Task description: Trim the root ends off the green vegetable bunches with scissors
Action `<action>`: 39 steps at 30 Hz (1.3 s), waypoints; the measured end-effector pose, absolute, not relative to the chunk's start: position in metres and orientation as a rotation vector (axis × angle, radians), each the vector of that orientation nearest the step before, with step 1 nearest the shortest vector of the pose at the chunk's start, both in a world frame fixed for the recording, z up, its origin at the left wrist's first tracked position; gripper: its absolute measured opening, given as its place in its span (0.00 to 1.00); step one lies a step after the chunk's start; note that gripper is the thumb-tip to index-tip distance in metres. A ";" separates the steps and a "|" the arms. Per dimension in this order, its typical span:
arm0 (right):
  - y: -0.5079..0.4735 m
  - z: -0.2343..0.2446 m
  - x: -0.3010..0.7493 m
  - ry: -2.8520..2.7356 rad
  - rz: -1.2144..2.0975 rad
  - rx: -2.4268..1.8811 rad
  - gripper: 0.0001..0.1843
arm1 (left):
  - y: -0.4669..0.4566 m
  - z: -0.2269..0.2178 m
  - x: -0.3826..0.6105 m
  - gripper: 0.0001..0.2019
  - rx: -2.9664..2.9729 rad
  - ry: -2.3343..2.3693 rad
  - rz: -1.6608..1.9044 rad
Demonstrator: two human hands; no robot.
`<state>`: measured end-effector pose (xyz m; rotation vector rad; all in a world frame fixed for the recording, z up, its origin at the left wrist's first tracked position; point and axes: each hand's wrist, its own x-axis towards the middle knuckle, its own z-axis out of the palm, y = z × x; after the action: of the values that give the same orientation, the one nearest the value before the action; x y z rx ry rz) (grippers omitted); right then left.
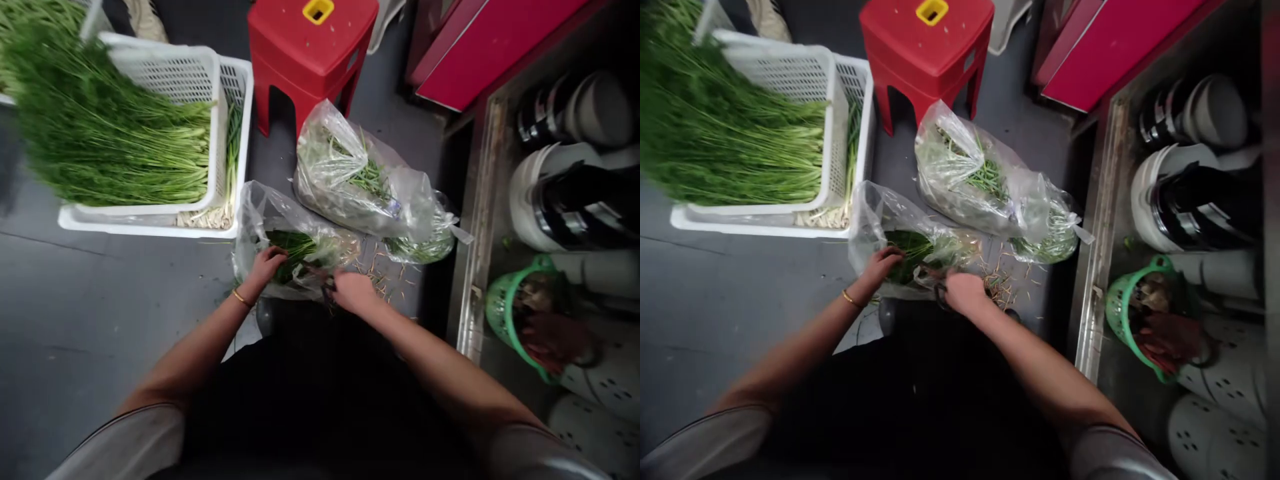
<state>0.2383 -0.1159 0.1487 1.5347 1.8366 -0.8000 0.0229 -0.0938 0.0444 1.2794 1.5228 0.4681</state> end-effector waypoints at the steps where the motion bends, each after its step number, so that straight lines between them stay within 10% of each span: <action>1: -0.107 0.141 0.228 1.849 -0.802 1.508 0.23 | -0.093 0.037 0.021 0.13 1.385 1.592 0.397; 16: -0.078 0.157 0.346 1.435 -0.601 1.672 0.25 | -0.045 -0.041 0.093 0.28 2.234 1.331 -0.282; 30: -0.131 0.209 0.321 1.690 -0.755 1.533 0.23 | -0.082 -0.042 0.084 0.14 2.325 1.288 -0.267; 39: -0.071 0.107 0.282 1.606 -0.709 1.398 0.20 | -0.046 -0.059 0.073 0.54 2.159 1.404 -0.432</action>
<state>0.2818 -0.0708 0.1072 1.3978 1.6061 -0.7091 0.0731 -0.0465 -0.0586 2.1594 1.4038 -0.4316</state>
